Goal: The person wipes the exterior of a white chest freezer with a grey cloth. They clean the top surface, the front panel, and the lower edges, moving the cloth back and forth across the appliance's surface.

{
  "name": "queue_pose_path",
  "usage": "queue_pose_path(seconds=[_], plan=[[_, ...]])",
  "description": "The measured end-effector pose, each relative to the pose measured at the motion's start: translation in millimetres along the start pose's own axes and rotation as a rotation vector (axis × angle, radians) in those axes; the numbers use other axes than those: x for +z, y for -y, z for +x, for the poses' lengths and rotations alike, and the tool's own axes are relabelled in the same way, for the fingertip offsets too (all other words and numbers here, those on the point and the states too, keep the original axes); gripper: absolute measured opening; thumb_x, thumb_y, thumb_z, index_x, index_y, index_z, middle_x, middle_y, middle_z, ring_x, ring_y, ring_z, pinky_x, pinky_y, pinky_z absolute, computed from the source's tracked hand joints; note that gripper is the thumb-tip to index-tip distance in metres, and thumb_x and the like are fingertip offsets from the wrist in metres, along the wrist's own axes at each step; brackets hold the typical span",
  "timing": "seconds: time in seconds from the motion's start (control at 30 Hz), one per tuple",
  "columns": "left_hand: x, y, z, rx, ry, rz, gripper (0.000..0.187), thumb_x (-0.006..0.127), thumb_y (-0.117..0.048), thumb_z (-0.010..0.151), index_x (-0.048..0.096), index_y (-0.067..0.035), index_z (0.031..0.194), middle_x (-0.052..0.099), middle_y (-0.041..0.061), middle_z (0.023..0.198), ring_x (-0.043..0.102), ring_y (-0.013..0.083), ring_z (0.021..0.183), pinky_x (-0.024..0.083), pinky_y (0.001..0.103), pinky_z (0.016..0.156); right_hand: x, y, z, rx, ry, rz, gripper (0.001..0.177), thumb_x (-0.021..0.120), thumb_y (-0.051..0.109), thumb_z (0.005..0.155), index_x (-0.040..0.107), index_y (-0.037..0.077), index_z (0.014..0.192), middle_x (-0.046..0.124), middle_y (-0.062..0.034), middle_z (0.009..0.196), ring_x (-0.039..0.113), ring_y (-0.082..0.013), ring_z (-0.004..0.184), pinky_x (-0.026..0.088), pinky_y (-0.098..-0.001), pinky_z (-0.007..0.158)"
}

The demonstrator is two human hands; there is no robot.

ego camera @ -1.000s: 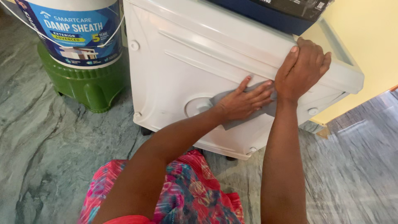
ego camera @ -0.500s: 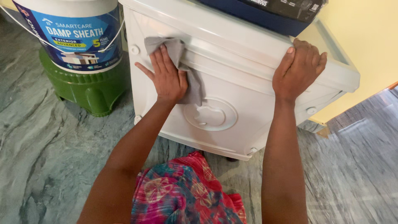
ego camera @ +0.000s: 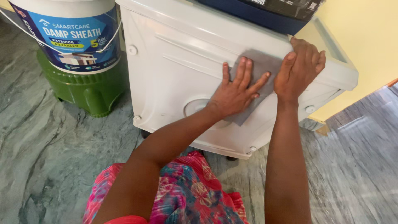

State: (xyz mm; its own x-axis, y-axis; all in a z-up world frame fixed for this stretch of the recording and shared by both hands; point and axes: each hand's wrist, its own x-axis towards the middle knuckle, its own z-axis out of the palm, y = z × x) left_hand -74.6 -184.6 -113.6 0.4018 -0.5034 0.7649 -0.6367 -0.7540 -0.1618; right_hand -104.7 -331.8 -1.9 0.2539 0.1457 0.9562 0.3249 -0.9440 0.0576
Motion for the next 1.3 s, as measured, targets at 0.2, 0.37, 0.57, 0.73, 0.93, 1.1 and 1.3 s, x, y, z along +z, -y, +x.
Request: queue_pose_path(seconds=[0.2, 0.37, 0.57, 0.73, 0.93, 1.1, 1.3], plan=[[20.6, 25.6, -7.2, 0.172, -0.249, 0.254, 0.070, 0.045, -0.054, 0.118, 0.010, -0.034, 0.175, 0.012, 0.018, 0.176, 0.005, 0.0349, 0.164, 0.006, 0.082, 0.119, -0.4, 1.8, 0.6, -0.012, 0.024, -0.048, 0.060, 0.025, 0.043, 0.119, 0.067, 0.002, 0.132, 0.068, -0.0111, 0.130, 0.055, -0.0318, 0.132, 0.019, -0.0562, 0.120], [11.9, 96.6, -35.6, 0.203, -0.233, 0.310, 0.070, 0.040, -0.067, 0.118, 0.009, -0.037, 0.173, 0.012, 0.017, 0.177, 0.002, 0.0340, 0.164, -0.002, 0.080, 0.115, 1.2, 3.9, 0.3, -0.025, 0.010, -0.047, 0.054, 0.031, 0.042, 0.120, 0.065, 0.001, 0.132, 0.068, -0.0121, 0.130, 0.055, -0.0328, 0.131, 0.019, -0.0572, 0.120], [-28.8, 181.4, -77.6, -0.273, 0.409, -0.051, 0.069, 0.031, -0.073, 0.101, 0.014, -0.049, 0.163, 0.010, 0.012, 0.175, 0.005, 0.0330, 0.162, -0.002, 0.085, 0.113, 5.1, 3.6, 0.7, 0.008, 0.005, -0.084, 0.050, 0.036, 0.041, 0.118, 0.066, 0.002, 0.127, 0.069, -0.0122, 0.128, 0.057, -0.0332, 0.128, 0.021, -0.0604, 0.119], [-14.7, 214.2, -125.9, -0.356, -0.167, 0.218, 0.073, 0.031, -0.066, 0.115, 0.016, -0.021, 0.170, 0.013, 0.024, 0.172, 0.010, 0.0449, 0.160, -0.004, 0.085, 0.111, 7.9, 2.2, -1.4, -0.018, -0.011, -0.108, 0.045, 0.039, 0.036, 0.118, 0.066, 0.001, 0.130, 0.068, -0.0132, 0.132, 0.056, -0.0345, 0.130, 0.021, -0.0599, 0.121], [41.1, 212.8, -195.5, -0.426, -0.118, 0.171, 0.074, 0.031, -0.061, 0.113, 0.022, -0.011, 0.167, 0.023, 0.026, 0.170, 0.008, 0.0454, 0.158, -0.006, 0.085, 0.111, 7.3, 6.3, -1.4, -0.020, -0.013, -0.105, 0.037, 0.048, 0.030, 0.118, 0.066, 0.000, 0.129, 0.069, -0.0141, 0.131, 0.058, -0.0351, 0.129, 0.021, -0.0606, 0.121], [98.8, 184.4, -270.6, -0.526, -0.232, 0.052, 0.076, 0.029, -0.057, 0.111, 0.031, 0.002, 0.160, 0.029, 0.032, 0.165, 0.001, 0.0476, 0.158, -0.009, 0.082, 0.114, 5.2, 13.0, 1.9, 0.015, 0.006, -0.102, 0.035, 0.049, 0.028, 0.114, 0.065, -0.001, 0.128, 0.069, -0.0159, 0.129, 0.059, -0.0350, 0.126, 0.022, -0.0606, 0.123], [159.0, 120.7, -368.0, -0.895, 0.057, -0.169, 0.083, 0.028, -0.053, 0.107, 0.024, 0.013, 0.159, 0.018, 0.040, 0.164, -0.006, 0.0553, 0.154, -0.012, 0.080, 0.110, 9.0, 16.1, 2.4, 0.028, 0.006, -0.126, 0.036, 0.048, 0.026, 0.112, 0.065, -0.002, 0.127, 0.068, -0.0180, 0.127, 0.059, -0.0366, 0.125, 0.022, -0.0606, 0.122]])
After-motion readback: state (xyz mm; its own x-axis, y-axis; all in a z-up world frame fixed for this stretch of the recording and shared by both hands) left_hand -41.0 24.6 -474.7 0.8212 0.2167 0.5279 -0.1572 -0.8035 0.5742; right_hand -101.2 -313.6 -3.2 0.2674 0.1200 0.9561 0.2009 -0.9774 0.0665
